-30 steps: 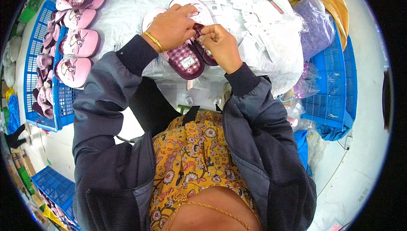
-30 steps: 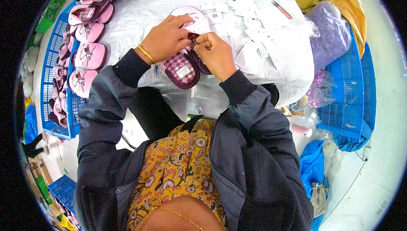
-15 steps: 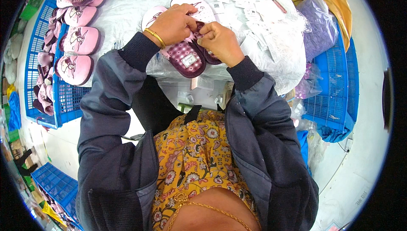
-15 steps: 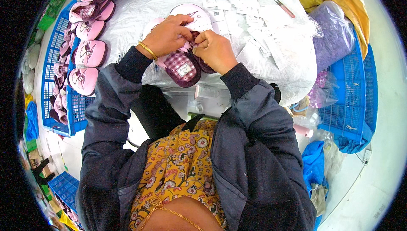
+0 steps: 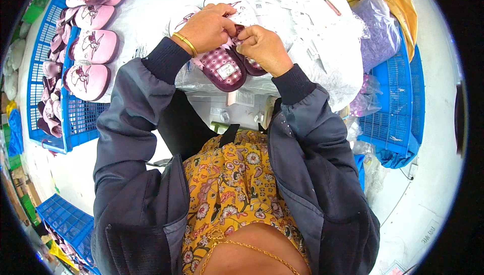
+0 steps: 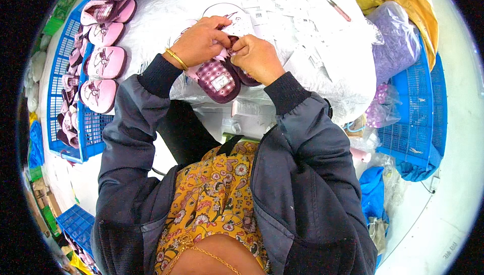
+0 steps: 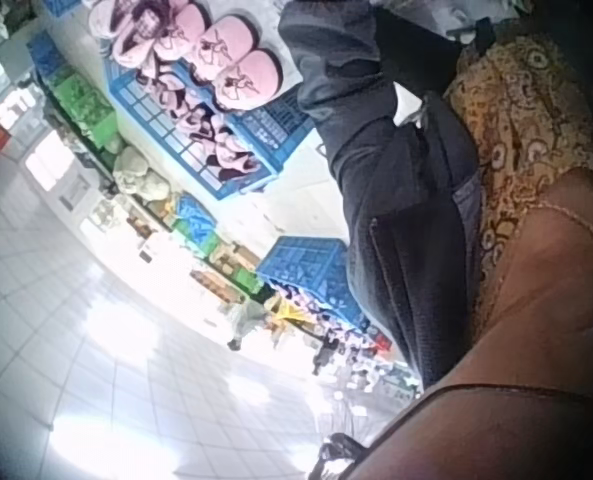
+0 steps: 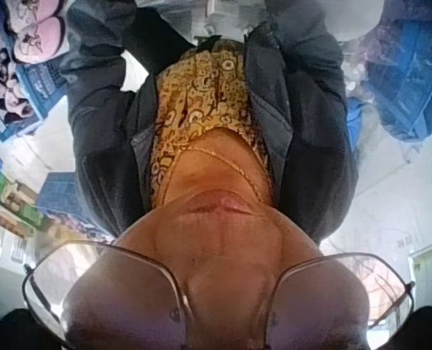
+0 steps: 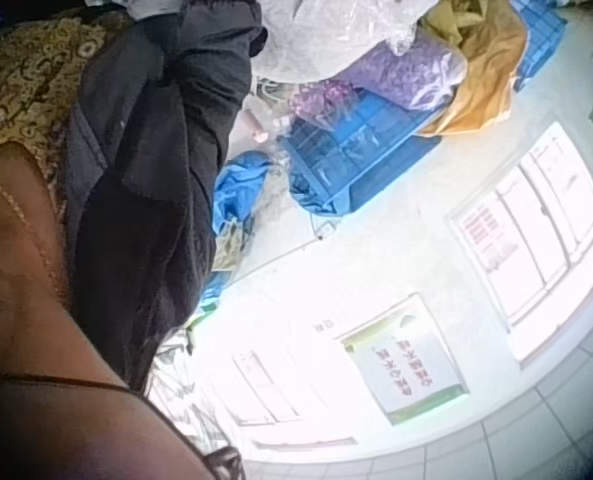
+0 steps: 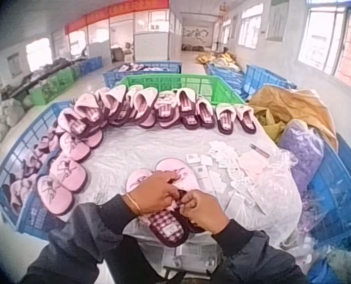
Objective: The person repeatedly picks up small white labels, peels off backing, and sticks them onto pink slippers. They then place the labeled slippers into a blue crate. The process is repeated for multiple pairs of slippers.
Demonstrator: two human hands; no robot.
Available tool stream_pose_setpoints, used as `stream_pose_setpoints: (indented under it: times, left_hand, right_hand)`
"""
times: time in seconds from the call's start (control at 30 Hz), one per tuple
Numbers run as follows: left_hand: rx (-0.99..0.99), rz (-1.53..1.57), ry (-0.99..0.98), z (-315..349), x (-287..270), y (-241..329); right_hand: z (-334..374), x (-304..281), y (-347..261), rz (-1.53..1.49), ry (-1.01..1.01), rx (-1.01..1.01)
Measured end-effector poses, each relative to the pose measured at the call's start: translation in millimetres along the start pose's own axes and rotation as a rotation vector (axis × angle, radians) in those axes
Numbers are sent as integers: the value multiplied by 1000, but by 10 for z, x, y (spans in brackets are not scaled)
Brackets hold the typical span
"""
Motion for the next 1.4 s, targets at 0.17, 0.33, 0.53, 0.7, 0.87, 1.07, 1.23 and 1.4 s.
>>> stream_pose_setpoints:
  times: [0.17,0.33,0.53,0.7,0.87,1.07,1.23,1.4]
  left_hand:
    - [-14,18,-40,7,-15,6]
    - [-27,-14,-68,1,-17,28]
    - [9,-68,-7,-36,41,28]
    - [14,-172,-10,-69,68,61]
    - [-35,-304,-56,-94,58,207]
    - [25,-189,112,6,-57,276]
    - [84,-120,224,108,-221,427]
    - [126,-162,281,184,-248,427]
  right_hand:
    - [13,2,-54,39,6,25]
    - [-1,29,-66,80,64,-16]
    - [-20,59,-42,149,140,-10]
    - [-16,62,-28,119,138,-30]
    - [22,50,-52,81,139,14]
    - [72,63,-65,-227,101,-6]
    - [23,57,28,-385,14,-57]
    - [39,109,-35,-247,34,-65]
Point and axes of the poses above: each hand's wrist, its own z-axis away from the middle knuckle, its own x-axis out of the palm, y = z × x, the point moved 4 cm from there along -z, towards the middle knuckle, and after that the axes turned 5 degrees about -y, right-handed, at the moved point
